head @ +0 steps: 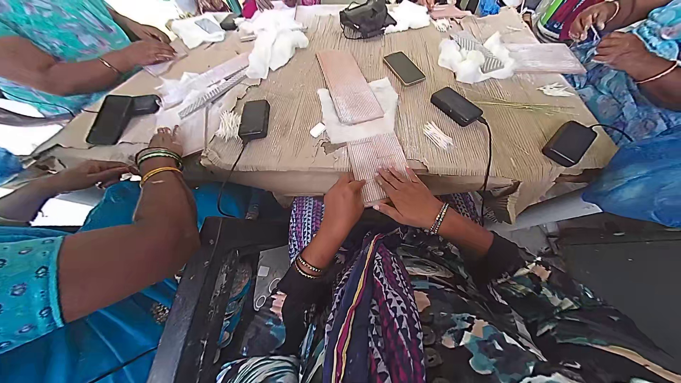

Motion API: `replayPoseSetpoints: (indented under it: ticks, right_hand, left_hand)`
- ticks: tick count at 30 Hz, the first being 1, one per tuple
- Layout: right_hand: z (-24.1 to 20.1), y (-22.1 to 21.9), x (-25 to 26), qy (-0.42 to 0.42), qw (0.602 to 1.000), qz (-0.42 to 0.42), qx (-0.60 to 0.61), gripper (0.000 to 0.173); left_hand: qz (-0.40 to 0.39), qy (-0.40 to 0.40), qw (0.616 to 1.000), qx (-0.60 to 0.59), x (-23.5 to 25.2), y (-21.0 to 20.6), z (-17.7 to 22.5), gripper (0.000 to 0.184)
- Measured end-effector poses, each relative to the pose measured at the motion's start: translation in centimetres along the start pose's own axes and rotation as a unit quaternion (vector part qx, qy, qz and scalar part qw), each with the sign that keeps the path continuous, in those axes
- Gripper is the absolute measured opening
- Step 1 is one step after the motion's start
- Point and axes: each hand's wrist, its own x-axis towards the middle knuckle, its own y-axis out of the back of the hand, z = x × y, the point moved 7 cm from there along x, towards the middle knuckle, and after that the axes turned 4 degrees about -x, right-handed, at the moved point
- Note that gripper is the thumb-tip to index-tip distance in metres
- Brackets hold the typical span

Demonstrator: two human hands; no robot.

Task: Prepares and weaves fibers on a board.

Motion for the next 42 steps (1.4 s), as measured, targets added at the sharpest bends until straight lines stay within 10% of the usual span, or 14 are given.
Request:
replayPoseSetpoints:
  ticks: [4,8,13,22,27,42]
  right_hand:
    - [-0.2,1.5,-3.2,0.018,0.999,-0.026,0.021,0.073]
    - [0.7,4.3,-2.2,0.058,0.941,0.325,0.079,0.038]
    - [0.2,1.9,4.2,0.005,0.996,0.081,0.036,0.075]
    - [-1.5,0.5,-1.0,-0.001,0.998,-0.054,0.024,0.085]
    - [0.6,3.6,-1.7,0.026,0.965,0.257,0.054,0.028]
    - [1.0,3.5,0.6,0.043,0.976,0.214,-0.005,0.016]
  left_hand:
    - [0.009,-0.032,0.999,-0.013,-1.8,0.2,0.2,0.022]
    - [0.110,-0.067,0.992,-0.019,-1.5,0.4,-0.5,0.021]
    - [0.151,-0.080,0.985,-0.013,0.6,0.5,-2.3,0.021]
    - [0.100,-0.117,0.988,0.012,-1.4,0.2,-1.5,0.019]
    - [0.108,-0.135,0.985,0.022,-2.3,0.4,-0.9,0.018]
    - [0.108,-0.137,0.982,0.065,-0.8,0.7,0.1,0.019]
